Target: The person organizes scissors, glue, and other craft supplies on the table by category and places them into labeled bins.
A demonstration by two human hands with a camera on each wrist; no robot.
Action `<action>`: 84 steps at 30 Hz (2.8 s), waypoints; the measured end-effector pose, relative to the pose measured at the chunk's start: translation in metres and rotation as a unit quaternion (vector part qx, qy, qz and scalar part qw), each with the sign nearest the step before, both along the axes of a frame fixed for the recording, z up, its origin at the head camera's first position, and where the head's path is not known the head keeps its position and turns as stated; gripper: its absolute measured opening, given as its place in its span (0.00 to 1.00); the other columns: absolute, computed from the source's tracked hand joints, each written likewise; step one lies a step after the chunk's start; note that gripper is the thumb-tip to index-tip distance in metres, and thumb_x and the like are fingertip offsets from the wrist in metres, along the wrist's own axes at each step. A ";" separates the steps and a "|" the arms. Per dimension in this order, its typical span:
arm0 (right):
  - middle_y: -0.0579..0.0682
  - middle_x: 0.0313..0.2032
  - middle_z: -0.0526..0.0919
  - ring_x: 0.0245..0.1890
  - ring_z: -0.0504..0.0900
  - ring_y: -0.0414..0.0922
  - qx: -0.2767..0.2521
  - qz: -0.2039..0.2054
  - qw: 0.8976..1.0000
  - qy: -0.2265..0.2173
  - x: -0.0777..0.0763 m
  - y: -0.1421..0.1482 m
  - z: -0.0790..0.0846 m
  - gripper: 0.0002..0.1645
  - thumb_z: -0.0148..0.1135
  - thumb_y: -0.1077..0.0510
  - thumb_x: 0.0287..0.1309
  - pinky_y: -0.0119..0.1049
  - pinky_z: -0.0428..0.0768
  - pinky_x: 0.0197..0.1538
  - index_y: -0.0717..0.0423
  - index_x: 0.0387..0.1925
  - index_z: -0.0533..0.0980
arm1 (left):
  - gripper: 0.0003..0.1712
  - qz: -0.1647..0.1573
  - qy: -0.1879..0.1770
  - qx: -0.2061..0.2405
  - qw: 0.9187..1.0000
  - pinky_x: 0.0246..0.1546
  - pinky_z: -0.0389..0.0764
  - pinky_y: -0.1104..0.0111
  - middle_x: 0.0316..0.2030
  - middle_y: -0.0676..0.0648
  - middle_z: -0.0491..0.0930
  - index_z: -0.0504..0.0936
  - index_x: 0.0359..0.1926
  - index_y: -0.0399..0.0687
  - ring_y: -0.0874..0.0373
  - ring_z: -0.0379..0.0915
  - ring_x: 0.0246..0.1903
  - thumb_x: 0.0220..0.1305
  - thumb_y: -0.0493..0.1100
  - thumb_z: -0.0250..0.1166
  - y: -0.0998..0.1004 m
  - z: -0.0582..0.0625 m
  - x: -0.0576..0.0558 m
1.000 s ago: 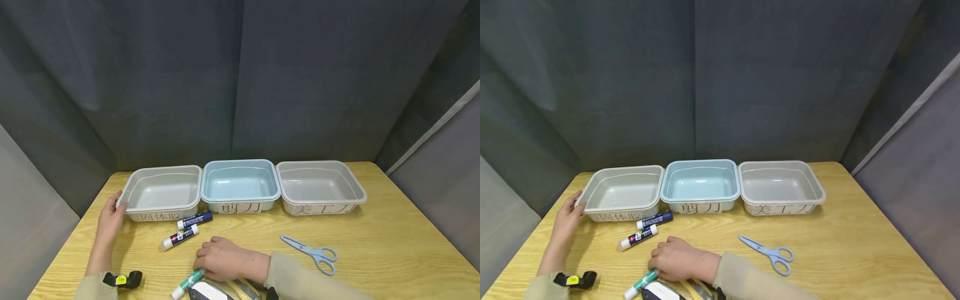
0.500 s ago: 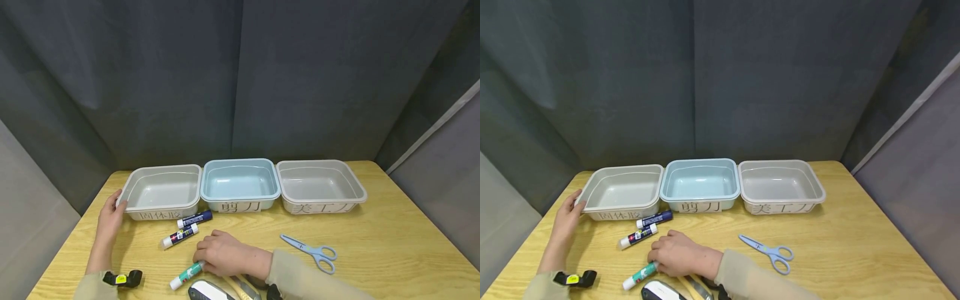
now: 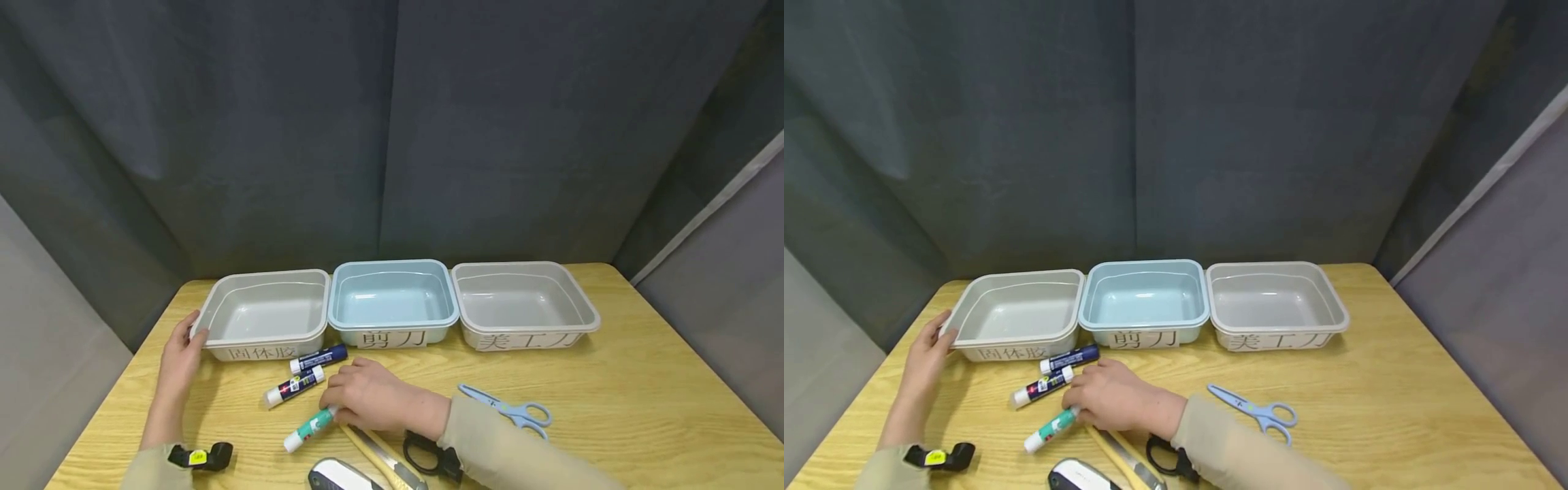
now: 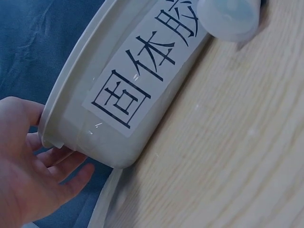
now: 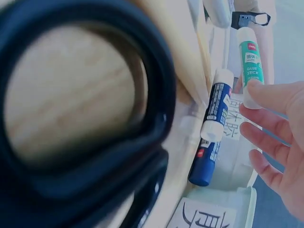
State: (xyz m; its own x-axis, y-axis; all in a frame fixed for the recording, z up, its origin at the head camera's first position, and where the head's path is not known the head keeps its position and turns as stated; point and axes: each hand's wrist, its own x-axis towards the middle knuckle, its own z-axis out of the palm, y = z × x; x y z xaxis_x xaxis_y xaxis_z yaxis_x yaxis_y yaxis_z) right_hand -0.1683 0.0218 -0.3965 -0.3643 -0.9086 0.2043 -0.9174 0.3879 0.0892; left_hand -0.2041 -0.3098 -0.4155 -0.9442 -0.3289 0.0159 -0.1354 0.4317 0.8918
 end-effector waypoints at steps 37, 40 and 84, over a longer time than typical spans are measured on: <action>0.39 0.39 0.80 0.38 0.76 0.37 -0.119 -0.111 0.987 -0.005 -0.052 -0.018 0.014 0.16 0.57 0.46 0.58 0.32 0.73 0.45 0.43 0.47 0.78 | 0.32 0.002 0.012 0.007 1.000 0.64 0.53 0.53 0.69 0.40 0.48 0.46 0.71 0.47 0.43 0.46 0.66 0.69 0.50 0.40 0.001 -0.004 -0.001; 0.39 0.40 0.80 0.39 0.76 0.37 -0.124 -0.116 0.985 -0.009 -0.053 -0.022 0.014 0.16 0.57 0.47 0.58 0.32 0.73 0.44 0.44 0.47 0.78 | 0.32 0.003 0.010 0.004 1.000 0.64 0.53 0.52 0.69 0.40 0.48 0.46 0.71 0.48 0.43 0.46 0.66 0.69 0.50 0.40 0.000 -0.003 0.000; 0.35 0.39 0.83 0.37 0.74 0.37 -0.116 -0.211 0.970 -0.039 -0.085 -0.067 0.022 0.16 0.57 0.44 0.58 0.32 0.67 0.38 0.40 0.46 0.80 | 0.32 0.015 0.014 -0.001 1.000 0.65 0.49 0.52 0.69 0.42 0.47 0.47 0.71 0.49 0.44 0.43 0.67 0.69 0.51 0.39 0.002 -0.005 -0.001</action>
